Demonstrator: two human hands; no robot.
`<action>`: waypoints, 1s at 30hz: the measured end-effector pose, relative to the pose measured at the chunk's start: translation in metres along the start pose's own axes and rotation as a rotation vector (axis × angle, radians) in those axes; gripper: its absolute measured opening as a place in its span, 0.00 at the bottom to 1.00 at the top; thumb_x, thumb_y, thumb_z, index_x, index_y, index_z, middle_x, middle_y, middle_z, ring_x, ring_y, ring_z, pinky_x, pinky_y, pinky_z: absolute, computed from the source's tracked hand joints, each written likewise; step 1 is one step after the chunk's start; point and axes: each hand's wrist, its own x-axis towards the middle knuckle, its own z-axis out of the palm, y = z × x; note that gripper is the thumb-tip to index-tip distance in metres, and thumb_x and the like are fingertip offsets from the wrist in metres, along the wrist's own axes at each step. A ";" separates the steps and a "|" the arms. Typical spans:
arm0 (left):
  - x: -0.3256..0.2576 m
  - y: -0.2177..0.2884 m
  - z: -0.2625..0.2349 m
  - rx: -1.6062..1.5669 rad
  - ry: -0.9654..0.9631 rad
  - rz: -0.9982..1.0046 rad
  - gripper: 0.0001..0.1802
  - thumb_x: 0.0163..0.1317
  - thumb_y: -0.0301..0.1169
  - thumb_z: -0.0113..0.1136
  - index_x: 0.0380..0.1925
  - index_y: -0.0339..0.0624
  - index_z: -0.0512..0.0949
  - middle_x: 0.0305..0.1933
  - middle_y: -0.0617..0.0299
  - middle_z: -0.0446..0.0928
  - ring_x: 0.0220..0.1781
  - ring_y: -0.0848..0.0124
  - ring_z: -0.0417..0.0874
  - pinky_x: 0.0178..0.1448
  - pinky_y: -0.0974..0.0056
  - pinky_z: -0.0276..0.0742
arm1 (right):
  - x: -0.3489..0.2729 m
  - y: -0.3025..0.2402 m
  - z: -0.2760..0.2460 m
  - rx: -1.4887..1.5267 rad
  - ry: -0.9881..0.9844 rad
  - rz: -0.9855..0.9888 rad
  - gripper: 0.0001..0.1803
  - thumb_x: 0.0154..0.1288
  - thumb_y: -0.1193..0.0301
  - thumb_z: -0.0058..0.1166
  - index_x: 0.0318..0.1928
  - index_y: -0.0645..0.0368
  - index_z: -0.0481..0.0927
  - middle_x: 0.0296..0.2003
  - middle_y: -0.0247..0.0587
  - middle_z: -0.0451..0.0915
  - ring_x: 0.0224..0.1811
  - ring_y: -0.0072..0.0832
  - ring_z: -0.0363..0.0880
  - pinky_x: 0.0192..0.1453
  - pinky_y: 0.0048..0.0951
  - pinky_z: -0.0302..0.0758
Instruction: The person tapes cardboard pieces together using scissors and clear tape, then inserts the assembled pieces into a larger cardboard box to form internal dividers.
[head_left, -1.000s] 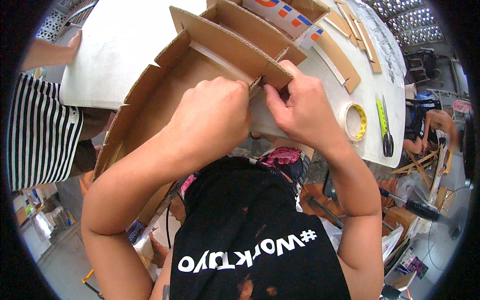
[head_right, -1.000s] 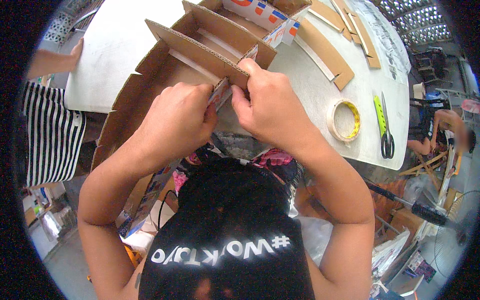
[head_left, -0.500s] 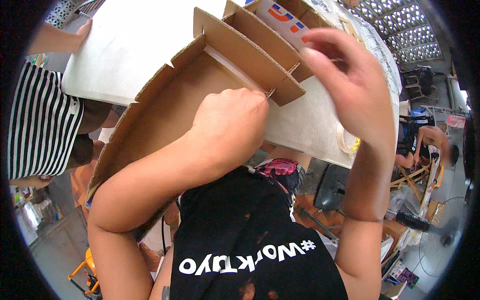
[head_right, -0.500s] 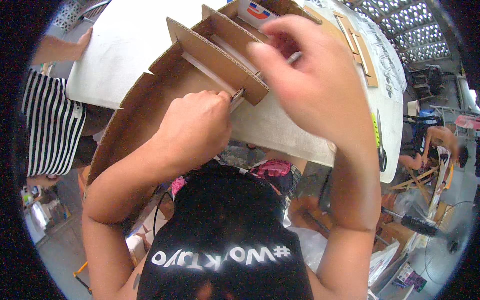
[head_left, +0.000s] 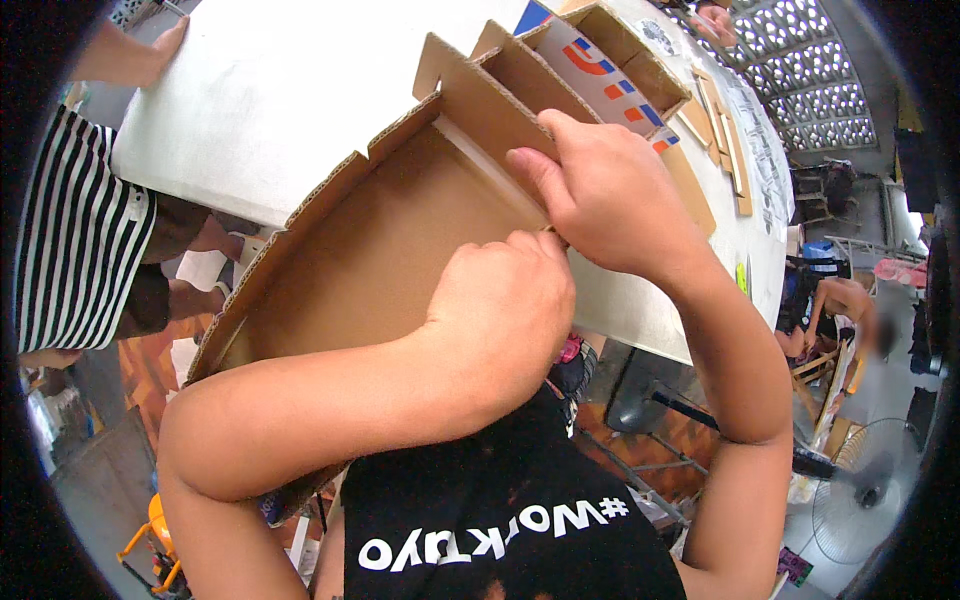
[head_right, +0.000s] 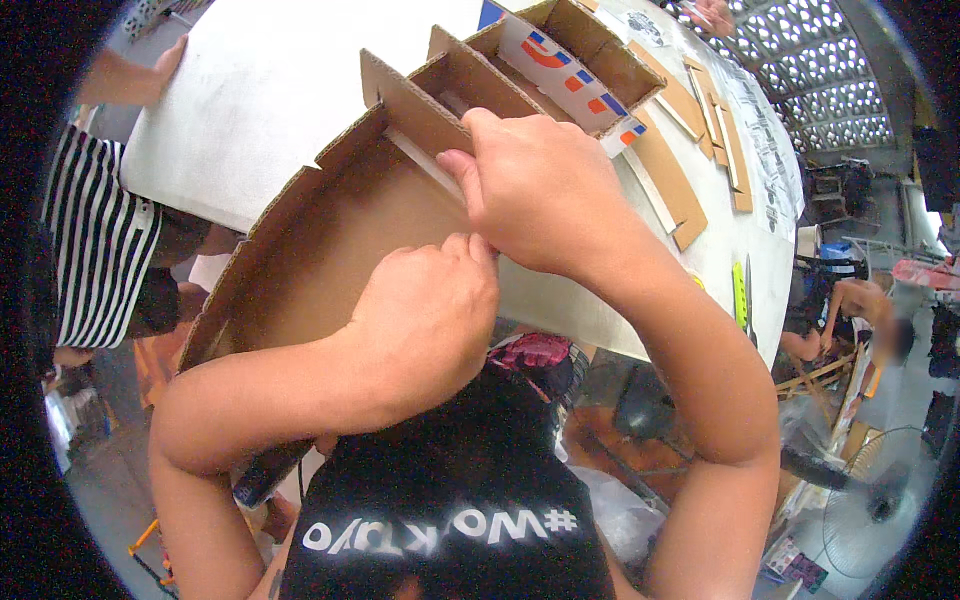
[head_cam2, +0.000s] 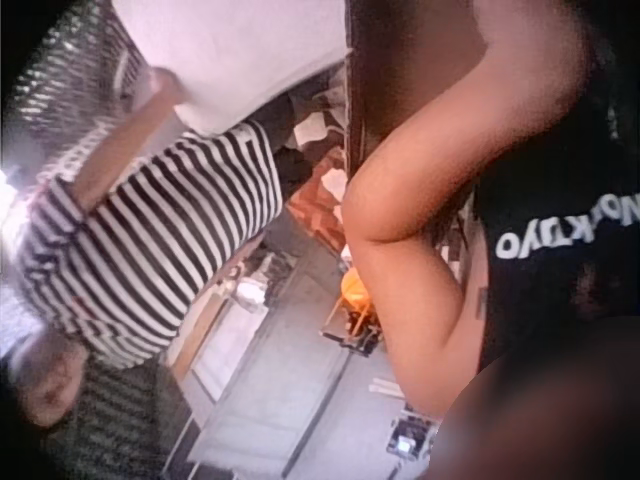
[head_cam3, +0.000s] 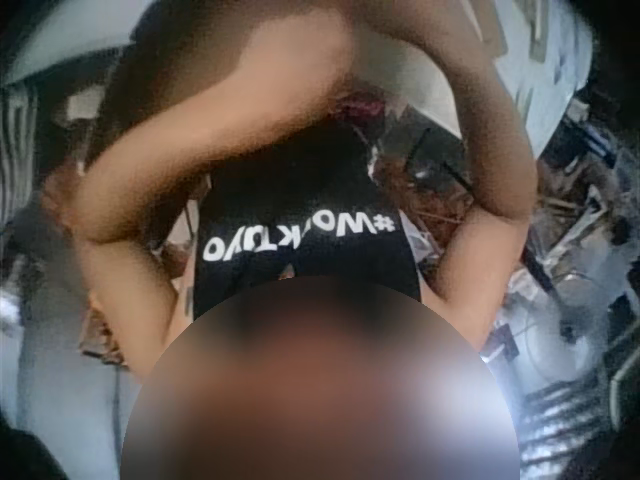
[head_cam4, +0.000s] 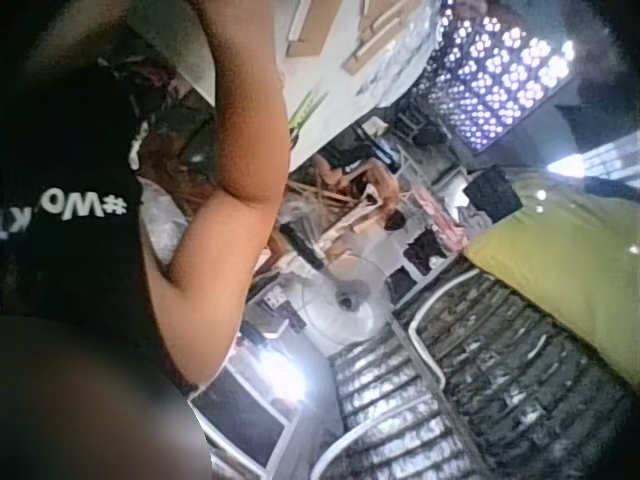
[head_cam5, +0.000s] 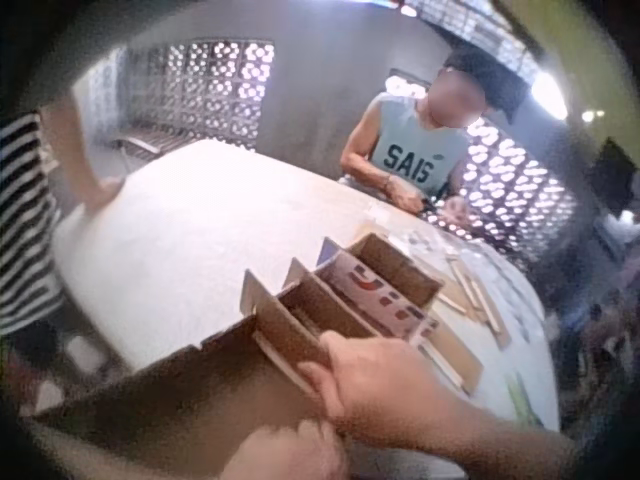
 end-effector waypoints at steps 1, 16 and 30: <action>0.001 0.001 -0.001 0.005 -0.006 0.000 0.16 0.60 0.24 0.63 0.48 0.28 0.77 0.39 0.42 0.83 0.38 0.47 0.90 0.47 0.51 0.89 | 0.001 0.000 0.000 0.014 -0.004 0.015 0.19 0.78 0.58 0.58 0.44 0.65 0.81 0.36 0.64 0.86 0.44 0.62 0.85 0.50 0.58 0.78; 0.030 -0.073 -0.020 -1.299 -0.038 -0.613 0.18 0.72 0.28 0.48 0.48 0.22 0.81 0.41 0.45 0.86 0.39 0.57 0.93 0.44 0.57 0.91 | 0.005 0.005 -0.001 0.110 0.002 -0.032 0.21 0.79 0.56 0.55 0.40 0.64 0.84 0.37 0.64 0.87 0.45 0.62 0.86 0.54 0.59 0.80; 0.013 -0.048 0.008 -1.931 0.079 -0.578 0.22 0.75 0.20 0.55 0.67 0.25 0.70 0.60 0.47 0.80 0.59 0.64 0.87 0.67 0.63 0.86 | 0.010 0.006 0.001 0.203 -0.071 0.065 0.23 0.78 0.54 0.54 0.42 0.64 0.87 0.40 0.63 0.88 0.48 0.61 0.87 0.56 0.58 0.81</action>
